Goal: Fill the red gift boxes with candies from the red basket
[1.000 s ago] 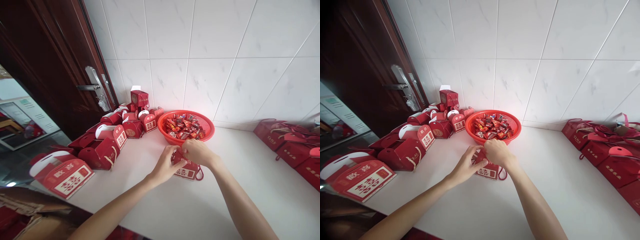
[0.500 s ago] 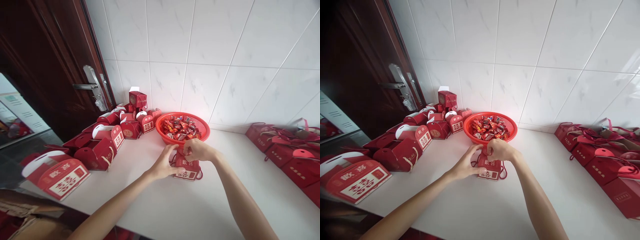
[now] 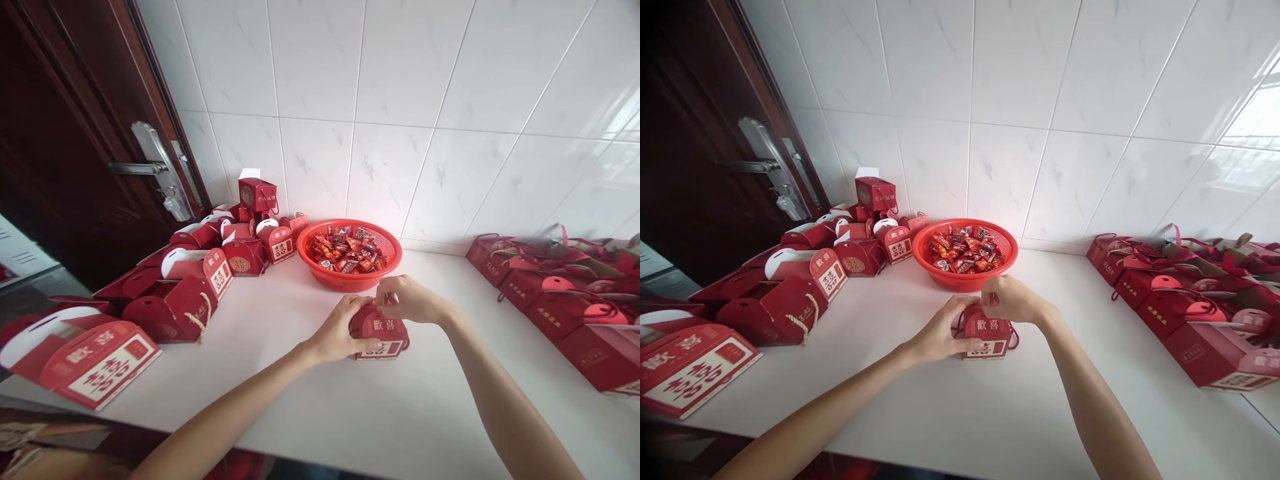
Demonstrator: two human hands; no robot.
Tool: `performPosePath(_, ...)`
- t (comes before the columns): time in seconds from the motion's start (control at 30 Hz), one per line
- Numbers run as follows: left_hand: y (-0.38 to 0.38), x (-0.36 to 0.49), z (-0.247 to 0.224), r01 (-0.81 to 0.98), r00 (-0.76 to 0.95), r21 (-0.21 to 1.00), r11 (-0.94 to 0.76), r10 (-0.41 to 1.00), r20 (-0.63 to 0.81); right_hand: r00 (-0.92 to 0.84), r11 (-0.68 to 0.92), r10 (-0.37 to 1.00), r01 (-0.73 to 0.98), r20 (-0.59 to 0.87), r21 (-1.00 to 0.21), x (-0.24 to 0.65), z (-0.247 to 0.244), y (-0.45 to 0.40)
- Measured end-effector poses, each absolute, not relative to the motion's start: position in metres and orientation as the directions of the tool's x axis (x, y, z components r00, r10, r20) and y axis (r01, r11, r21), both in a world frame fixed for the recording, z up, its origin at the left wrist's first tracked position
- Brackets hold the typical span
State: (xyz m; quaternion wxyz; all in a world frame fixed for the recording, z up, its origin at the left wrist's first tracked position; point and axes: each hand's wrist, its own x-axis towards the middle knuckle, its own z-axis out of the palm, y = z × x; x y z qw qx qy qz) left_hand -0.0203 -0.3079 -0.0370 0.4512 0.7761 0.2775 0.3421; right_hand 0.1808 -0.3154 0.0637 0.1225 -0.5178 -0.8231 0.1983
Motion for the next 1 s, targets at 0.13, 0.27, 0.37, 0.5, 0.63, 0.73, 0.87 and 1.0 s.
performPosePath(0.13, -0.309, -0.019, -0.038, 0.135, 0.596, 0.896, -0.422, 0.757, 0.267, -0.434, 0.397, 0.900, 0.777, 0.041, -0.489, 0.188, 0.062, -0.322)
performPosePath(0.27, -0.309, -0.018, -0.037, 0.137, 0.598, 0.892, -0.431, 0.754, 0.272, -0.435, 0.417, 0.898, 0.792, 0.068, -0.445, 0.188, 0.056, -0.323)
performPosePath(0.37, -0.309, -0.017, -0.039, 0.123, 0.601, 0.891, -0.438, 0.747, 0.284, -0.422, 0.408, 0.904, 0.809, 0.066, -0.422, 0.185, 0.048, -0.324)
performPosePath(0.5, -0.309, -0.017, -0.039, 0.133, 0.603, 0.884, -0.447, 0.745, 0.286, -0.426, 0.424, 0.899, 0.793, 0.099, -0.438, 0.184, 0.041, -0.328)
performPosePath(0.63, -0.309, -0.019, -0.036, 0.150, 0.595, 0.879, -0.453, 0.751, 0.286, -0.379, 0.443, 0.896, 0.717, 0.233, -0.539, 0.195, 0.030, -0.334)
performPosePath(0.73, -0.308, -0.018, -0.032, 0.173, 0.582, 0.872, -0.457, 0.762, 0.284, -0.202, 0.371, 0.925, 0.665, 0.323, -0.648, 0.211, 0.014, -0.336)
performPosePath(0.87, -0.301, -0.012, -0.030, 0.229, 0.558, 0.866, -0.445, 0.788, 0.258, -0.109, 0.189, 0.982, 0.549, 0.154, -0.814, 0.228, -0.006, -0.338)
performPosePath(1.0, -0.293, -0.002, -0.031, 0.231, 0.552, 0.862, -0.452, 0.790, 0.266, -0.129, 0.085, 0.991, 0.362, 0.041, -0.928, 0.233, -0.015, -0.342)
